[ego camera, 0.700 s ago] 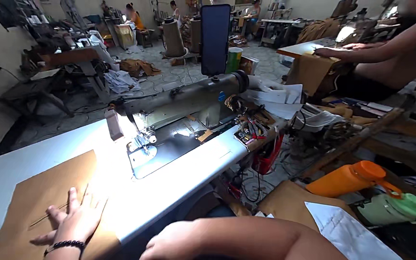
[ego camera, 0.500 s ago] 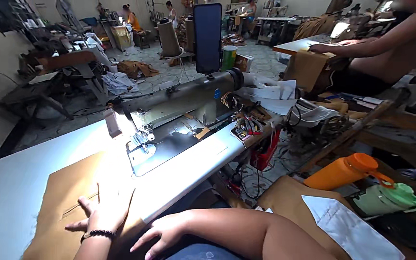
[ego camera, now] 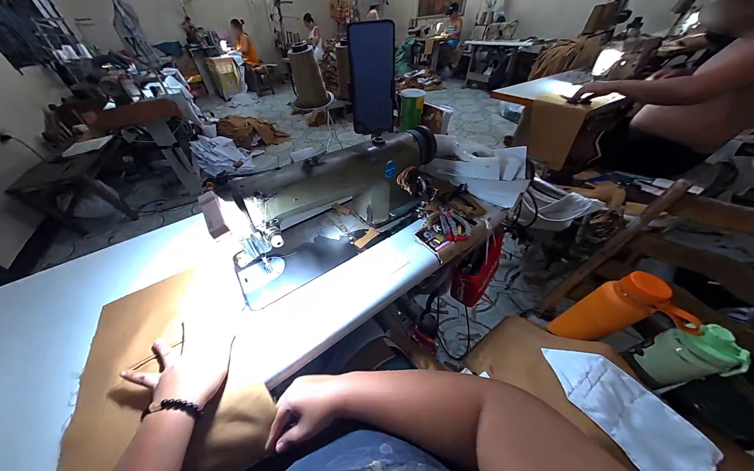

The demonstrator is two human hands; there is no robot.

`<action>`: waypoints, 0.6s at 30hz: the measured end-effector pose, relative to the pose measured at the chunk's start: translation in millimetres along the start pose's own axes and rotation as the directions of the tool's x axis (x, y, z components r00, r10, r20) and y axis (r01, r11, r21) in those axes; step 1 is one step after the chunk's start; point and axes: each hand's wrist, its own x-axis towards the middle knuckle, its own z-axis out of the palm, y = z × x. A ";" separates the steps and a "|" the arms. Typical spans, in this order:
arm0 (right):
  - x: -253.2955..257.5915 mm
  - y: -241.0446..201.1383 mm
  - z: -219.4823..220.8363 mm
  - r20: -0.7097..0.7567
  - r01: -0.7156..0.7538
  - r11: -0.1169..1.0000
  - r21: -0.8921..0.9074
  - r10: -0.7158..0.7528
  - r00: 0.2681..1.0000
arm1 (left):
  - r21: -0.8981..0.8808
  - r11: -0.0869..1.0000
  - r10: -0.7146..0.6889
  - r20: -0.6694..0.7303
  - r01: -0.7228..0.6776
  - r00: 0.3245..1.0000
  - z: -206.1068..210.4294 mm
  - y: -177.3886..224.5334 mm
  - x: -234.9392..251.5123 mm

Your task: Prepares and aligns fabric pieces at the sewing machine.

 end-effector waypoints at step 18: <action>-84.9 -59.4 -30.4 -0.335 -0.173 0.885 -0.432 0.021 0.942 | -0.450 0.854 0.152 -0.264 -0.261 0.953 2.7 -40.5 2.0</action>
